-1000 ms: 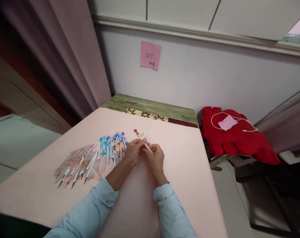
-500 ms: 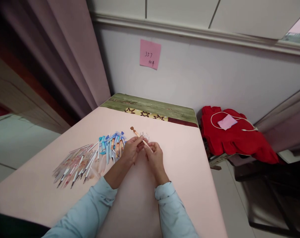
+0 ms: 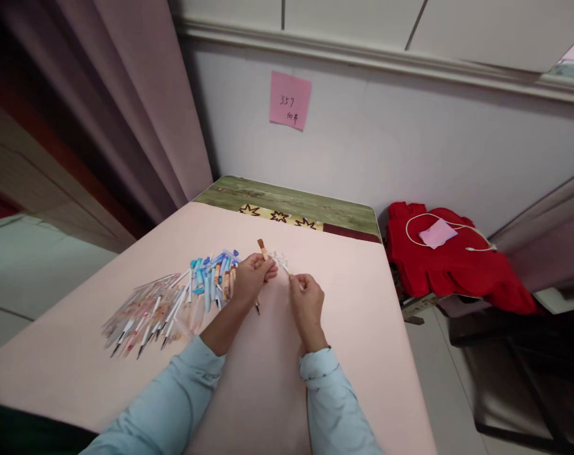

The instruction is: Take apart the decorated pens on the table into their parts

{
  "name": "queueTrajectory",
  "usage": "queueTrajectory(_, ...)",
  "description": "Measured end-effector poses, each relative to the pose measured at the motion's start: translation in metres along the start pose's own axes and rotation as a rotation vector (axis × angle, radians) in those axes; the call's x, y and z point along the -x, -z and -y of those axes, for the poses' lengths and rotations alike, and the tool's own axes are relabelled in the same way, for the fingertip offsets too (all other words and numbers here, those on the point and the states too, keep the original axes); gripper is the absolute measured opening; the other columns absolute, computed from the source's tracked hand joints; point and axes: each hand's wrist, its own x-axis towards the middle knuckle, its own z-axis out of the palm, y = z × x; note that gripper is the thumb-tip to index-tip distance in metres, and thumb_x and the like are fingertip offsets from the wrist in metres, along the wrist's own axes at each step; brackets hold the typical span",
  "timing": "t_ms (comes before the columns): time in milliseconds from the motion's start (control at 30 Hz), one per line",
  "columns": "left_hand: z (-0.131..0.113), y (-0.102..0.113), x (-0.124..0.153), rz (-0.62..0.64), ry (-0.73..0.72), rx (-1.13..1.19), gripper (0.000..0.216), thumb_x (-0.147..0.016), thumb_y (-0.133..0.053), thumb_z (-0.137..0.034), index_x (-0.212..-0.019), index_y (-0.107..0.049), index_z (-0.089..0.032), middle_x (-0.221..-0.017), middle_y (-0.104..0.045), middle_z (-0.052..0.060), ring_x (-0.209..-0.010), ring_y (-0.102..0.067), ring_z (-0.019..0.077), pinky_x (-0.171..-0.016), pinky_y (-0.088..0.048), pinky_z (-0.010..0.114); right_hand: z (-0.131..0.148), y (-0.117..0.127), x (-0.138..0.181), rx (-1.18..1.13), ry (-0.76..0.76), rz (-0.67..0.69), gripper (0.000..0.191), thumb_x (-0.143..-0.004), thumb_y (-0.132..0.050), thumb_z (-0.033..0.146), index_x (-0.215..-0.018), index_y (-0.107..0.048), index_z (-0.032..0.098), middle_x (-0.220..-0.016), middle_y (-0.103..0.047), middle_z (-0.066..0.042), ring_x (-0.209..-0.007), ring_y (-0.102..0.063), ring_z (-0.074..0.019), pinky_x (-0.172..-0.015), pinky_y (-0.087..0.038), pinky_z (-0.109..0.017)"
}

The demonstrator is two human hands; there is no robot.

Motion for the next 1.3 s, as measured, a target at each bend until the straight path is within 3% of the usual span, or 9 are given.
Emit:
queueTrajectory(133,0.005,0.001,-0.004,0.059,-0.114,-0.205,0.022,-0.078,-0.068,-0.038,-0.085,-0.066,-0.018,-0.074,-0.070,0.002,-0.076,-0.069,0.0178,-0.068,-0.053,0.027,0.001,0.002,0.001,0.084,0.037,-0.015,0.031,-0.082,-0.061,0.049,-0.078,-0.068,0.019,-0.067,-0.067,0.000,-0.061,-0.056,-0.0170,-0.058,-0.038,-0.027)
queueTrajectory(300,0.009,0.001,-0.009,0.093,-0.244,-0.255,0.026,-0.084,-0.059,-0.039,-0.098,-0.067,-0.018,-0.094,-0.074,0.006,-0.093,-0.068,0.0201,-0.084,-0.049,0.031,-0.003,0.001,-0.003,0.069,0.026,-0.010,0.031,-0.082,-0.060,0.049,-0.079,-0.069,0.020,-0.070,-0.069,-0.002,-0.064,-0.058,-0.0183,-0.058,-0.039,-0.027)
queueTrajectory(533,0.003,0.005,-0.006,0.090,-0.343,-0.453,0.022,-0.085,-0.059,-0.039,-0.096,-0.065,-0.021,-0.076,-0.070,0.000,-0.069,-0.063,0.0156,-0.068,-0.048,0.026,-0.003,0.003,-0.003,0.040,0.015,-0.013,0.029,-0.082,-0.059,0.047,-0.082,-0.068,0.019,-0.071,-0.068,-0.002,-0.063,-0.059,-0.0181,-0.058,-0.040,-0.027)
queueTrajectory(733,0.006,0.008,-0.009,0.036,-0.404,-0.525,0.015,-0.076,-0.066,-0.033,-0.082,-0.068,-0.020,-0.071,-0.066,0.000,-0.067,-0.061,0.0157,-0.063,-0.050,0.026,-0.003,0.003,-0.003,0.046,0.013,-0.021,0.024,-0.082,-0.058,0.043,-0.083,-0.067,0.020,-0.072,-0.067,0.000,-0.064,-0.059,-0.0177,-0.059,-0.041,-0.027)
queueTrajectory(900,0.004,0.010,-0.010,-0.017,-0.446,-0.562,0.017,-0.077,-0.065,-0.029,-0.090,-0.072,-0.019,-0.071,-0.067,-0.001,-0.066,-0.061,0.0157,-0.064,-0.051,0.028,-0.004,0.003,-0.003,0.037,0.005,-0.011,0.023,-0.082,-0.059,0.043,-0.082,-0.065,0.021,-0.071,-0.066,0.000,-0.064,-0.058,-0.0179,-0.060,-0.041,-0.027)
queueTrajectory(1033,-0.003,0.010,-0.003,-0.019,-0.567,-0.671,0.014,-0.080,-0.065,-0.025,-0.091,-0.072,-0.020,-0.079,-0.070,0.001,-0.069,-0.061,0.0162,-0.069,-0.050,0.029,-0.004,0.001,-0.002,-0.086,0.027,-0.046,0.019,-0.085,-0.056,0.039,-0.090,-0.058,0.021,-0.073,-0.065,0.001,-0.062,-0.055,-0.0158,-0.060,-0.041,-0.027)
queueTrajectory(1167,-0.006,0.009,0.007,0.085,-0.717,-0.823,0.009,-0.082,-0.066,-0.021,-0.089,-0.071,-0.020,-0.082,-0.071,0.003,-0.078,-0.060,0.0189,-0.074,-0.048,0.032,0.006,0.001,-0.001,-0.293,0.079,-0.040,0.022,-0.084,-0.059,0.039,-0.094,-0.053,0.021,-0.069,-0.057,0.005,-0.058,-0.048,-0.0130,-0.056,-0.039,-0.025)
queueTrajectory(1300,-0.004,0.010,0.015,0.179,-0.805,-0.945,0.008,-0.086,-0.064,-0.021,-0.090,-0.071,-0.020,-0.082,-0.069,0.005,-0.083,-0.058,0.0217,-0.077,-0.047,0.035,0.018,0.002,-0.001,-0.433,0.085,-0.033,0.040,-0.075,-0.073,0.044,-0.103,-0.060,0.019,-0.091,-0.065,-0.003,-0.076,-0.059,-0.0159,-0.070,-0.047,-0.028)
